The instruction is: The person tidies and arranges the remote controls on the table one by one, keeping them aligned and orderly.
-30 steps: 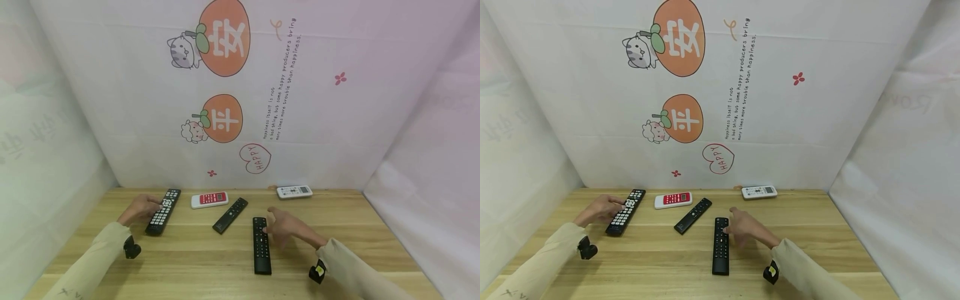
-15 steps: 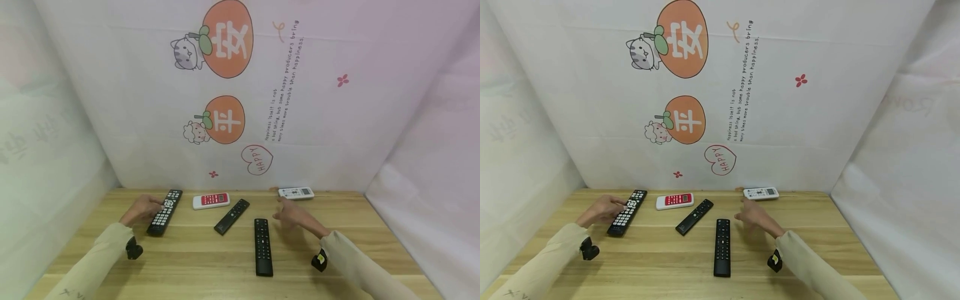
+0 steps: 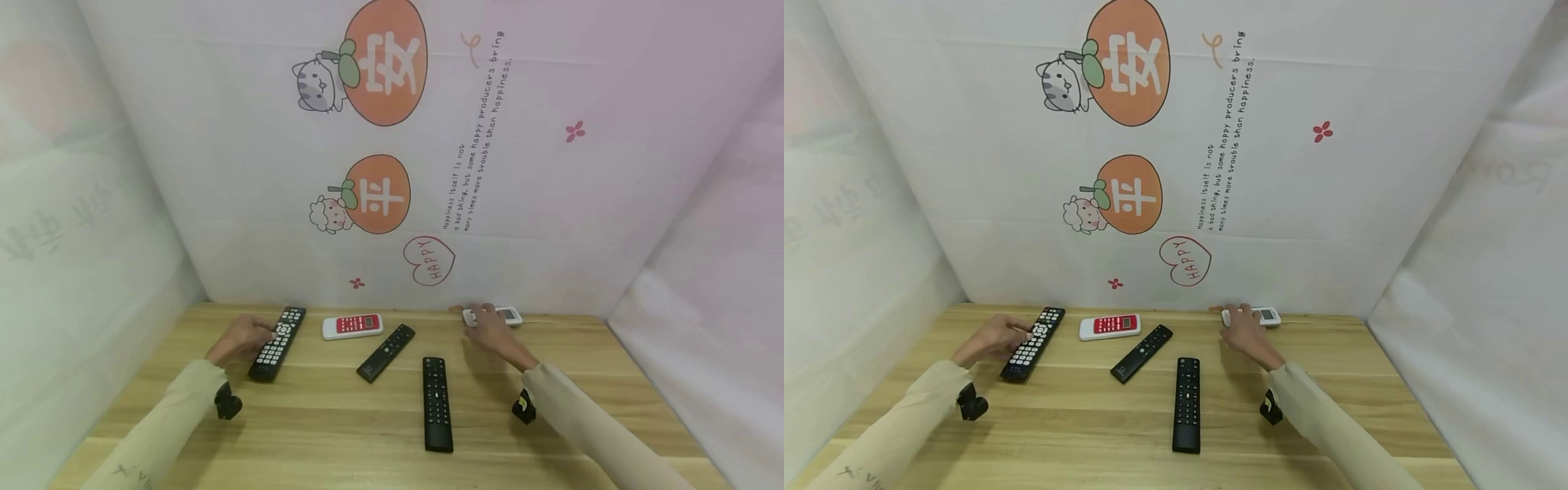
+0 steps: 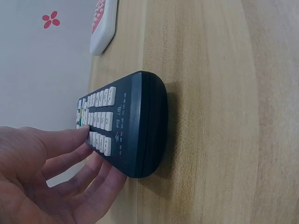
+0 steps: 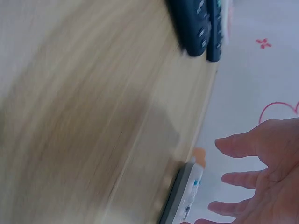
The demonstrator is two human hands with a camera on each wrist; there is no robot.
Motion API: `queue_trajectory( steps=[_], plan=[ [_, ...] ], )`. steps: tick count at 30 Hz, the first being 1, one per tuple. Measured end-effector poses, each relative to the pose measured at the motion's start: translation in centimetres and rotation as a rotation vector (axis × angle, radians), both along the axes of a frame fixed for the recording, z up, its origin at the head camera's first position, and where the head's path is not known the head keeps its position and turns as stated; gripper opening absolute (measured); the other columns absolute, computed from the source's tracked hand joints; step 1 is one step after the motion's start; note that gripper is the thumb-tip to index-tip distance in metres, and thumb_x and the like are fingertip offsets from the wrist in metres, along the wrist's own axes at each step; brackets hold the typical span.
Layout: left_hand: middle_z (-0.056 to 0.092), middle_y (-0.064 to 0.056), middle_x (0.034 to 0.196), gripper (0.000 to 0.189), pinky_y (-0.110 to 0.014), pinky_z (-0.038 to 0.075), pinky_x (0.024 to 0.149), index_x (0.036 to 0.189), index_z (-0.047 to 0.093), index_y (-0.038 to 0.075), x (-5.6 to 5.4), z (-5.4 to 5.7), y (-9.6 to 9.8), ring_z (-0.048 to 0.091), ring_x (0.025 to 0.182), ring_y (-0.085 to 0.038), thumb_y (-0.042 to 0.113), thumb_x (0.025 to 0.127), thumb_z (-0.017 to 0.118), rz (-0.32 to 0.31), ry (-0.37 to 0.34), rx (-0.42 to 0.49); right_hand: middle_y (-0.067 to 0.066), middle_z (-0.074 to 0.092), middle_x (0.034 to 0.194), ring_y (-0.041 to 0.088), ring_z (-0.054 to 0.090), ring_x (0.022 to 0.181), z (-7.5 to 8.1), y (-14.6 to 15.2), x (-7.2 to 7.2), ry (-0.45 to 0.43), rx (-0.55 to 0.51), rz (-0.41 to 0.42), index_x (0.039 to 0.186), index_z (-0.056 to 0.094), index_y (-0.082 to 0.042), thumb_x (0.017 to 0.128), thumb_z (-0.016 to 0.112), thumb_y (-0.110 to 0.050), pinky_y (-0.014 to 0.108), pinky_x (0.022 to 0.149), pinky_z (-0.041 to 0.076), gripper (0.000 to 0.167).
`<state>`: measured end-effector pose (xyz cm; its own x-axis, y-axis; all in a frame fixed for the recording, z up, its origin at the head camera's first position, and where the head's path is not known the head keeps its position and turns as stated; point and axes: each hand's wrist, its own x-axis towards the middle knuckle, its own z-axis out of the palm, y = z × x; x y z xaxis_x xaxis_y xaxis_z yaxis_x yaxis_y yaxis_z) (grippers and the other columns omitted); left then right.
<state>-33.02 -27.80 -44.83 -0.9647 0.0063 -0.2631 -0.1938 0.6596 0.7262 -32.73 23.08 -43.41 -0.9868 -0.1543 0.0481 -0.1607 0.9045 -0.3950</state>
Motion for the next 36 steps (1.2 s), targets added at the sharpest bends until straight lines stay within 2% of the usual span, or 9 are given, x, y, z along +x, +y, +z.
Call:
queue_trajectory(
  steps=[2, 7, 13, 20, 26, 29, 31, 34, 36],
  plan=[
    [0.067, -0.029, 0.123, 0.046, -0.034, 0.062, 0.077, 0.139, 0.057, -0.014, 0.0, 0.0, 0.0, 0.067, 0.094, -0.025, 0.006, 0.098, 0.062, 0.0, -0.001, 0.004, 0.044, 0.037, 0.15, 0.067, 0.038, 0.132, 0.0, 0.0, -0.2, -0.011, 0.011, -0.013, 0.149, 0.047, 0.008, 0.099, 0.063, -0.014, 0.075, 0.104, 0.043, 0.057],
    [0.067, -0.028, 0.122, 0.045, -0.034, 0.061, 0.076, 0.138, 0.057, -0.014, 0.0, 0.1, 0.0, 0.067, 0.093, -0.024, 0.006, 0.098, 0.061, -0.005, 0.009, 0.012, 0.043, 0.038, 0.151, 0.068, 0.038, 0.132, -0.4, -0.1, -0.6, -0.012, 0.02, -0.004, 0.15, 0.048, 0.005, 0.101, 0.062, -0.015, 0.077, 0.104, 0.041, 0.055],
    [0.066, -0.03, 0.123, 0.046, -0.036, 0.063, 0.078, 0.139, 0.056, -0.015, 0.0, 0.0, 0.0, 0.068, 0.095, -0.026, 0.006, 0.098, 0.062, -0.011, 0.007, 0.016, 0.047, 0.031, 0.153, 0.072, 0.033, 0.132, -1.1, 0.0, -1.0, -0.027, -0.011, -0.009, 0.156, 0.039, 0.003, 0.103, 0.059, -0.016, 0.08, 0.103, 0.04, 0.06],
    [0.067, -0.029, 0.121, 0.045, -0.034, 0.062, 0.075, 0.138, 0.057, -0.015, 0.1, -0.1, 0.1, 0.066, 0.093, -0.025, 0.004, 0.097, 0.061, 0.005, 0.011, 0.001, 0.049, 0.032, 0.15, 0.075, 0.032, 0.129, -2.6, 0.8, -2.2, -0.028, 0.075, 0.034, 0.158, 0.039, -0.006, 0.108, 0.053, -0.025, 0.082, 0.097, 0.043, 0.056],
    [0.067, -0.029, 0.121, 0.046, -0.034, 0.062, 0.075, 0.139, 0.056, -0.015, 0.2, -0.1, 0.1, 0.066, 0.093, -0.025, 0.005, 0.098, 0.062, -0.002, 0.022, 0.0, 0.044, 0.039, 0.149, 0.073, 0.036, 0.13, -2.4, 0.2, -1.2, 0.043, 0.068, 0.061, 0.155, 0.048, -0.006, 0.109, 0.053, -0.018, 0.083, 0.098, 0.041, 0.048],
    [0.067, -0.028, 0.119, 0.046, -0.034, 0.062, 0.076, 0.139, 0.056, -0.015, 0.2, 0.0, 0.0, 0.066, 0.093, -0.024, 0.006, 0.099, 0.062, -0.009, 0.029, -0.001, 0.036, 0.059, 0.13, 0.061, 0.051, 0.122, -2.4, 0.1, -1.2, 0.115, 0.057, 0.092, 0.139, 0.06, 0.001, 0.107, 0.055, -0.013, 0.078, 0.098, 0.044, 0.036],
    [0.068, -0.028, 0.116, 0.046, -0.035, 0.062, 0.076, 0.138, 0.056, -0.016, 0.3, 0.1, 0.0, 0.067, 0.091, -0.024, 0.006, 0.099, 0.062, -0.016, 0.036, -0.002, 0.028, 0.067, 0.108, 0.048, 0.059, 0.106, -2.3, 0.1, -1.3, 0.14, 0.053, 0.085, 0.118, 0.069, 0.005, 0.106, 0.055, -0.011, 0.066, 0.09, 0.051, 0.024],
    [0.068, -0.027, 0.115, 0.045, -0.036, 0.062, 0.076, 0.138, 0.056, -0.016, 0.4, 0.2, 0.1, 0.067, 0.09, -0.023, 0.006, 0.099, 0.062, -0.019, 0.039, 0.004, 0.014, 0.06, 0.08, 0.029, 0.054, 0.078, -1.6, 0.4, -1.2, 0.133, 0.048, 0.039, 0.085, 0.066, 0.001, 0.104, 0.052, -0.007, 0.044, 0.069, 0.049, 0.024],
    [0.068, -0.029, 0.117, 0.045, -0.036, 0.062, 0.077, 0.138, 0.055, -0.017, 0.5, 0.1, 0.1, 0.067, 0.091, -0.023, 0.006, 0.099, 0.062, -0.03, 0.047, 0.012, 0.013, 0.058, 0.075, 0.026, 0.05, 0.072, -1.0, 0.5, -1.0, 0.138, 0.034, -0.008, 0.079, 0.063, 0.0, 0.102, 0.051, -0.003, 0.037, 0.06, 0.044, 0.025]
  ],
)
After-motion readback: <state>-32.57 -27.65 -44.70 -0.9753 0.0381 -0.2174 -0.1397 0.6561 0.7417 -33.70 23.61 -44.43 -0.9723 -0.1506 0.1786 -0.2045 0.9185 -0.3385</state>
